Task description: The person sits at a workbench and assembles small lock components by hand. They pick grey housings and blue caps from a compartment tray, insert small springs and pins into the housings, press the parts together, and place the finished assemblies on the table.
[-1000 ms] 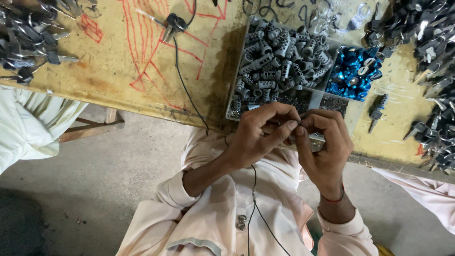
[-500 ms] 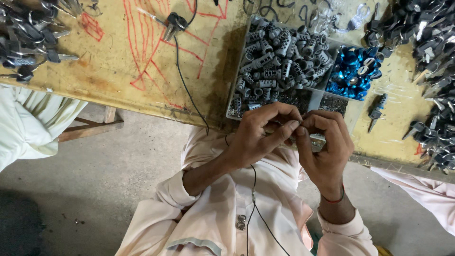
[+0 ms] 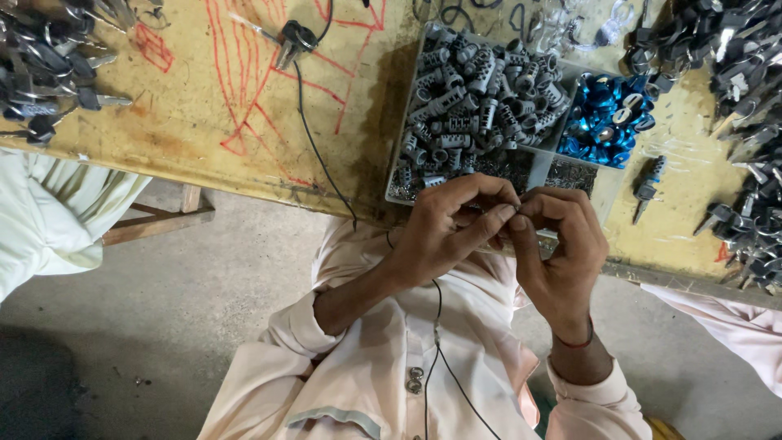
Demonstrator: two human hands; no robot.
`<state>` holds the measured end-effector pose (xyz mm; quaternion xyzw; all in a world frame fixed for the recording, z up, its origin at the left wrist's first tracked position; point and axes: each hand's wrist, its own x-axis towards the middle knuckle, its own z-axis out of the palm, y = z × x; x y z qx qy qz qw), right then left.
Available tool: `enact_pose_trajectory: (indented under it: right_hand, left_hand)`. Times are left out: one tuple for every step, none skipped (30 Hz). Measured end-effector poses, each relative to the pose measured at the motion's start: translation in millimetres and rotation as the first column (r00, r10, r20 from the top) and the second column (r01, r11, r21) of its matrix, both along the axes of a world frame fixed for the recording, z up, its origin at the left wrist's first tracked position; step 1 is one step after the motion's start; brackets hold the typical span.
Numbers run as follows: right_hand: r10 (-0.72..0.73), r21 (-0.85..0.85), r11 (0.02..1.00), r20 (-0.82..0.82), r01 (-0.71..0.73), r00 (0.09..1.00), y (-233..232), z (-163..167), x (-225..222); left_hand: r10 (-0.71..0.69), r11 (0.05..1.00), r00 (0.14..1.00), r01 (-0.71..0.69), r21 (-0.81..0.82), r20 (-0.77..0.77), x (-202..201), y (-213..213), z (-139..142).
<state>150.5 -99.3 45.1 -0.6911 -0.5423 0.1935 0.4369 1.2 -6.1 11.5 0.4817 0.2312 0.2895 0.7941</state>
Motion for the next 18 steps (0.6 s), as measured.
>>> enact_pose_trajectory:
  right_hand:
    - [0.003,0.022,1.0,0.055,-0.004,0.998,-0.2,-0.9,0.0]
    - [0.004,0.043,0.999,0.111,-0.009,0.994,-0.6,-2.2,-0.3]
    - [0.004,0.063,0.998,0.166,-0.015,0.986,-0.8,-3.3,-0.5]
    - [-0.004,0.078,0.997,0.182,-0.01,0.983,-1.2,-4.6,-0.8]
    - [-0.012,0.093,0.996,0.199,-0.007,0.98,-1.4,-5.6,-1.1]
    - [-0.02,0.109,0.994,0.215,-0.003,0.976,-1.9,-6.7,-1.3]
    - [-0.025,0.117,0.993,0.215,0.0,0.976,-2.2,-7.4,-1.5]
    - [-0.03,0.125,0.992,0.215,0.003,0.976,-2.8,-8.1,-1.6]
    - [-0.034,0.134,0.991,0.216,0.005,0.976,-3.1,-8.5,-1.5]
    - [-0.042,0.13,0.991,0.227,0.012,0.973,-3.6,-8.8,-1.5]
    - [-0.05,0.127,0.992,0.239,0.02,0.97,-3.8,-9.0,-1.4]
    - [-0.058,0.124,0.992,0.252,0.027,0.966,-4.2,-9.0,-1.2]
    - [-0.056,0.125,0.992,0.255,0.024,0.965,-4.1,-8.9,-1.0]
    - [-0.053,0.126,0.992,0.257,0.021,0.965,-4.1,-8.8,-0.8]
    - [-0.05,0.126,0.992,0.26,0.018,0.964,-3.8,-8.7,-0.6]
    - [-0.045,0.127,0.992,0.265,0.012,0.963,-3.6,-8.7,-0.5]
    - [-0.041,0.127,0.992,0.271,0.006,0.962,-3.1,-8.5,-0.3]
    - [-0.036,0.128,0.992,0.276,0.001,0.96,-2.8,-8.7,-0.3]
  left_hand:
    - [-0.002,1.0,1.0,0.002,-0.029,0.012,0.3,0.2,-0.6]
    - [-0.004,0.998,1.0,0.006,-0.058,0.026,0.9,0.3,-1.5]
    - [-0.014,0.996,0.999,0.018,-0.082,0.051,1.8,0.4,-2.6]
    - [-0.022,0.994,0.997,0.03,-0.105,0.075,2.7,0.5,-3.9]
    - [-0.029,0.991,0.995,0.042,-0.129,0.099,3.2,0.9,-5.1]
    - [-0.036,0.986,0.992,0.055,-0.156,0.122,3.5,0.8,-6.2]
    - [-0.042,0.981,0.989,0.068,-0.183,0.145,3.7,0.6,-7.1]
    - [-0.047,0.974,0.985,0.082,-0.209,0.168,3.7,0.2,-8.1]
    - [-0.051,0.967,0.981,0.095,-0.236,0.185,3.6,0.4,-8.8]
    - [-0.054,0.959,0.978,0.107,-0.261,0.202,3.2,0.3,-9.6]
    - [-0.057,0.951,0.974,0.12,-0.286,0.219,3.1,0.4,-10.2]
    - [-0.052,0.948,0.972,0.12,-0.294,0.229,3.2,-0.2,-10.7]
    - [-0.046,0.946,0.97,0.119,-0.303,0.238,3.5,-0.4,-11.1]
    - [-0.039,0.943,0.968,0.118,-0.312,0.247,3.7,-1.0,-11.5]
    - [-0.033,0.946,0.967,0.111,-0.304,0.251,3.8,-1.5,-11.8]
    - [-0.027,0.95,0.967,0.104,-0.295,0.254,3.9,-2.3,-12.2]
    - [-0.022,0.953,0.966,0.098,-0.287,0.257,4.0,-2.6,-12.5]
    - [-0.022,0.954,0.967,0.096,-0.285,0.253,4.0,-3.1,-13.0]
